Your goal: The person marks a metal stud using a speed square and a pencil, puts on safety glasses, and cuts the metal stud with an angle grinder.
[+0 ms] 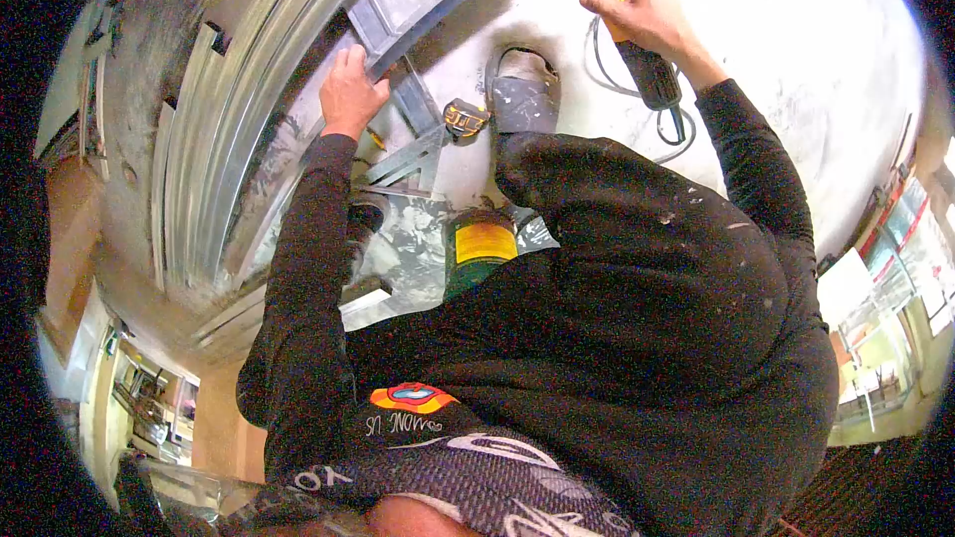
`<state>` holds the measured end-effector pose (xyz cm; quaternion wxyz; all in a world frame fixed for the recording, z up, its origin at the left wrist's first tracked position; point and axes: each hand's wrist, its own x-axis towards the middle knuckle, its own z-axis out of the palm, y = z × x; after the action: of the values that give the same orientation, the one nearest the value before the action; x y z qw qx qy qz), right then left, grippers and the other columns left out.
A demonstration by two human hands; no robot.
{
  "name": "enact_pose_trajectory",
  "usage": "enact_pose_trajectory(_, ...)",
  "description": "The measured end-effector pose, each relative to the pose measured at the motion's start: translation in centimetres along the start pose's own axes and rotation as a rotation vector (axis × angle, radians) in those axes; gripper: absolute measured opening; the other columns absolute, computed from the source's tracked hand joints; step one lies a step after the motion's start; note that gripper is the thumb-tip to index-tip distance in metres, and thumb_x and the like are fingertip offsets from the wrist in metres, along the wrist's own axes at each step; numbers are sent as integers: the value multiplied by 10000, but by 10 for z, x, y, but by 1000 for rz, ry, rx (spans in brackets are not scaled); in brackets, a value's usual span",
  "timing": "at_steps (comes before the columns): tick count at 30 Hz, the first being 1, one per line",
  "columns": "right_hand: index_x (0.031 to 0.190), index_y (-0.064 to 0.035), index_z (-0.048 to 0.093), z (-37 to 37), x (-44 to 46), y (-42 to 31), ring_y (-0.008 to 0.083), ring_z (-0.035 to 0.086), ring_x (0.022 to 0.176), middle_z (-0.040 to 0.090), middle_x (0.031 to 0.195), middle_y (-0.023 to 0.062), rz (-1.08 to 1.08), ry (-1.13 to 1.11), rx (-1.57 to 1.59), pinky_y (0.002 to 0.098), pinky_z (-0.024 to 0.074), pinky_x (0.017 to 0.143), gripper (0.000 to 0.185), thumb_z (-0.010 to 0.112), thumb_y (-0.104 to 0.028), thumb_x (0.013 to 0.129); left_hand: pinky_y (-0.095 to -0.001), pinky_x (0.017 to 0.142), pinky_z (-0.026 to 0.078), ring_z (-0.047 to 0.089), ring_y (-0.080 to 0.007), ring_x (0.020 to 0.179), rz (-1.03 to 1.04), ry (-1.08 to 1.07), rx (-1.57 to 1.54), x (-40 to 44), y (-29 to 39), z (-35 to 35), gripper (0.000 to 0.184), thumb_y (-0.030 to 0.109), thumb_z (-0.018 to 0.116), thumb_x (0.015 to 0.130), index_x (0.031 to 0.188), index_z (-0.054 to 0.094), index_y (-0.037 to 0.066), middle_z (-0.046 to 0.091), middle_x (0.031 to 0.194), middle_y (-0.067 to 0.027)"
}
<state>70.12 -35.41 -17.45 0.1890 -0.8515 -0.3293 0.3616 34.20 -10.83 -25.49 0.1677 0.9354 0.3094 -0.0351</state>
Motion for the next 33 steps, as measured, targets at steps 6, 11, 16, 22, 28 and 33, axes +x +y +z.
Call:
enact_pose_trajectory(6,1553,-71,280,8,-4,9,273,694,917,658,1112,183,78,1,-104,398,588,796,974,752,-523,831,-501,675,548,692,-401,773,-34,-164,-74,7,-12,9,435,279,825,725,1008,552,93,702,828,-163)
enact_pose_trajectory(11,1546,-58,294,8,7,12,283,689,929,657,1109,192,19,-4,-112,389,581,810,976,748,-536,826,-488,640,559,694,-396,704,9,-170,-66,13,-13,6,420,393,786,792,911,577,48,686,733,-185)
enact_pose_trajectory(16,1541,-52,303,11,14,19,276,683,952,651,1129,194,10,33,-148,388,574,814,981,742,-560,826,-485,620,556,689,-394,690,64,-131,-92,14,-15,8,447,456,753,822,804,573,48,675,714,-195)
enact_pose_trajectory(22,1534,-49,314,9,19,12,289,682,976,647,1156,202,-49,26,-145,383,564,848,967,749,-542,826,-491,607,550,682,-393,674,79,-108,-78,13,-16,11,442,464,745,826,831,577,56,665,697,-188)
enact_pose_trajectory(28,1480,1,352,-19,10,-59,333,646,1049,630,1170,254,113,-56,-7,405,528,898,892,758,-337,761,-490,607,548,678,-393,673,53,-145,-62,14,-15,9,434,467,742,825,866,595,61,669,706,-183)
enact_pose_trajectory(33,1511,-32,329,1,19,-8,322,664,1015,637,1170,236,3,-21,-55,401,542,886,925,758,-429,795,-495,623,547,678,-393,691,66,-129,-75,14,-15,9,426,459,742,824,872,601,61,673,720,-184)
